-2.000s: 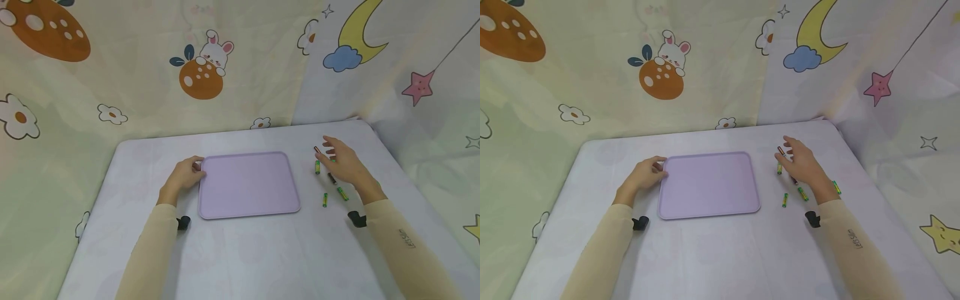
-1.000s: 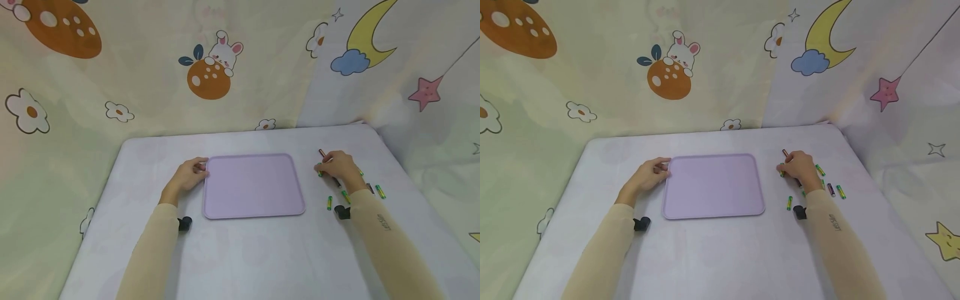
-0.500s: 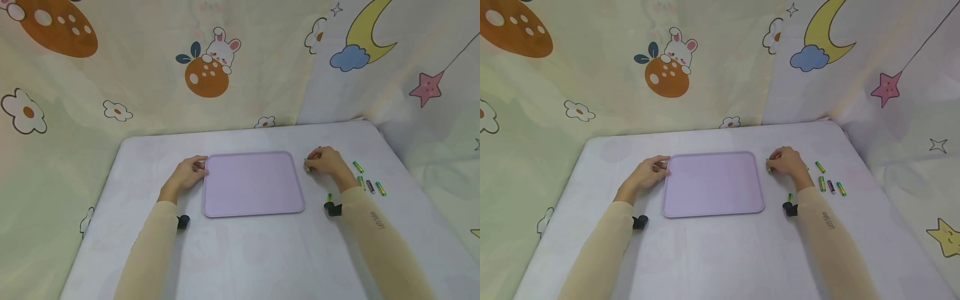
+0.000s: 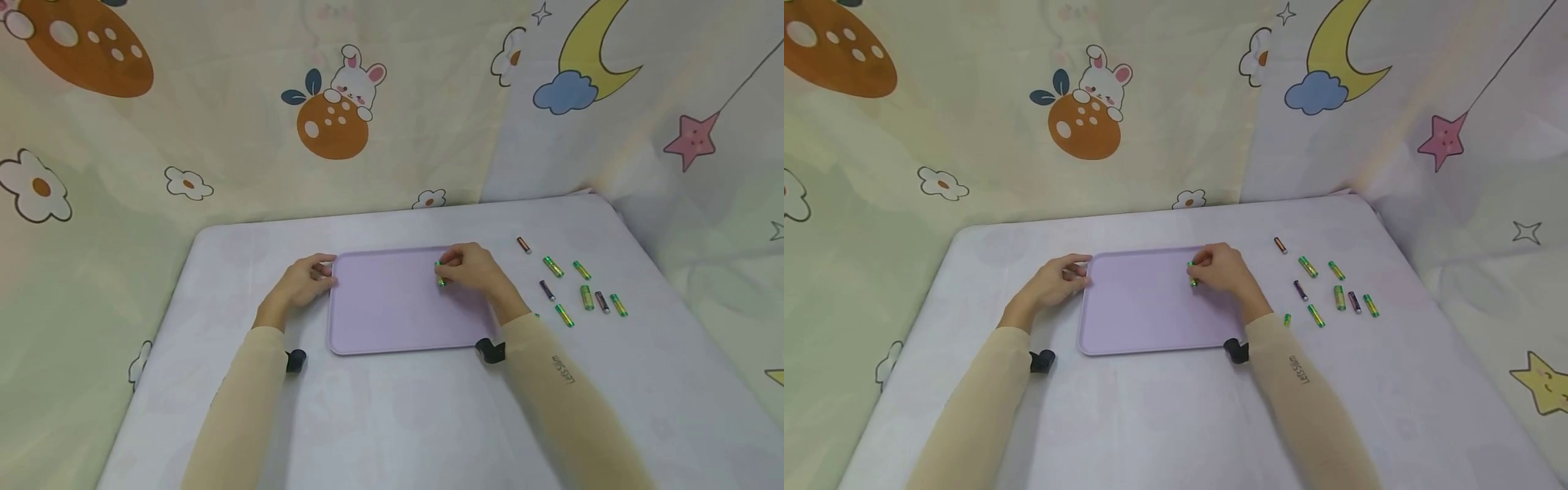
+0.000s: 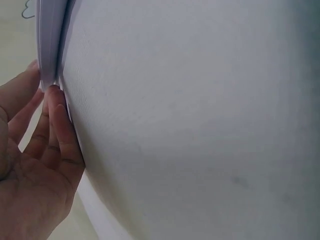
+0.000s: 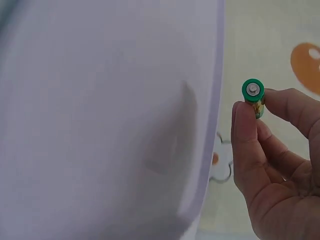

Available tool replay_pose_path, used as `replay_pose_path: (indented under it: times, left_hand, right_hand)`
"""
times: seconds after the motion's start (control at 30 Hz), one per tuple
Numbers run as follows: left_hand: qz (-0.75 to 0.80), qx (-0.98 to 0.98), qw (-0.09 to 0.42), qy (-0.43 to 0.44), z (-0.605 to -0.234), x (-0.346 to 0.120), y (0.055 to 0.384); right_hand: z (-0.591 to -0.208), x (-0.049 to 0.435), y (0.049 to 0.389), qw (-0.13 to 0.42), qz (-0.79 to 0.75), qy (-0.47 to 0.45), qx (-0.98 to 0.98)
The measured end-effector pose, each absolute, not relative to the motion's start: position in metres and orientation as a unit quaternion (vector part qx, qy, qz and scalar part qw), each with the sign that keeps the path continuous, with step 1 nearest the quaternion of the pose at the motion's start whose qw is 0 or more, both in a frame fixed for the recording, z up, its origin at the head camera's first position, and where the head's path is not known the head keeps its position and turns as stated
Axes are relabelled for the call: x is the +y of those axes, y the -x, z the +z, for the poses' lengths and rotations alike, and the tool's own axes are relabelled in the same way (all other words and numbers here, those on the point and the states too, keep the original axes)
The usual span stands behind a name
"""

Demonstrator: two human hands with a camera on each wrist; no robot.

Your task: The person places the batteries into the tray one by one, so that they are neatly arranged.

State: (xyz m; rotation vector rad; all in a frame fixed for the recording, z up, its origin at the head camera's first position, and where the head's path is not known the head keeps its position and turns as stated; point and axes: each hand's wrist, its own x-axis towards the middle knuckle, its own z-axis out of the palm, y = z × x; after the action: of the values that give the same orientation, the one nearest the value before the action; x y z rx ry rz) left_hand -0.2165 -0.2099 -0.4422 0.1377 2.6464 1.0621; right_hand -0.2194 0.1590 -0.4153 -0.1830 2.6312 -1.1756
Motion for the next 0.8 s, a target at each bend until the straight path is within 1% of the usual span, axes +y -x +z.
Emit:
replay_pose_path:
  times: [0.17, 0.43, 0.8]
  left_hand:
    - [0.371, 0.916, 0.143, -0.048, -0.444, -0.209, 0.218]
    - [0.354, 0.923, 0.143, -0.053, -0.442, -0.210, 0.217]
    - [0.325, 0.932, 0.141, -0.074, -0.438, -0.209, 0.219]
  right_hand:
    - [-0.421, 0.126, 0.211, 0.129, -0.402, 0.100, 0.901]
    - [-0.425, 0.076, 0.199, 0.158, -0.383, 0.139, 0.899]
    - [-0.429, 0.030, 0.186, 0.199, -0.384, 0.163, 0.887]
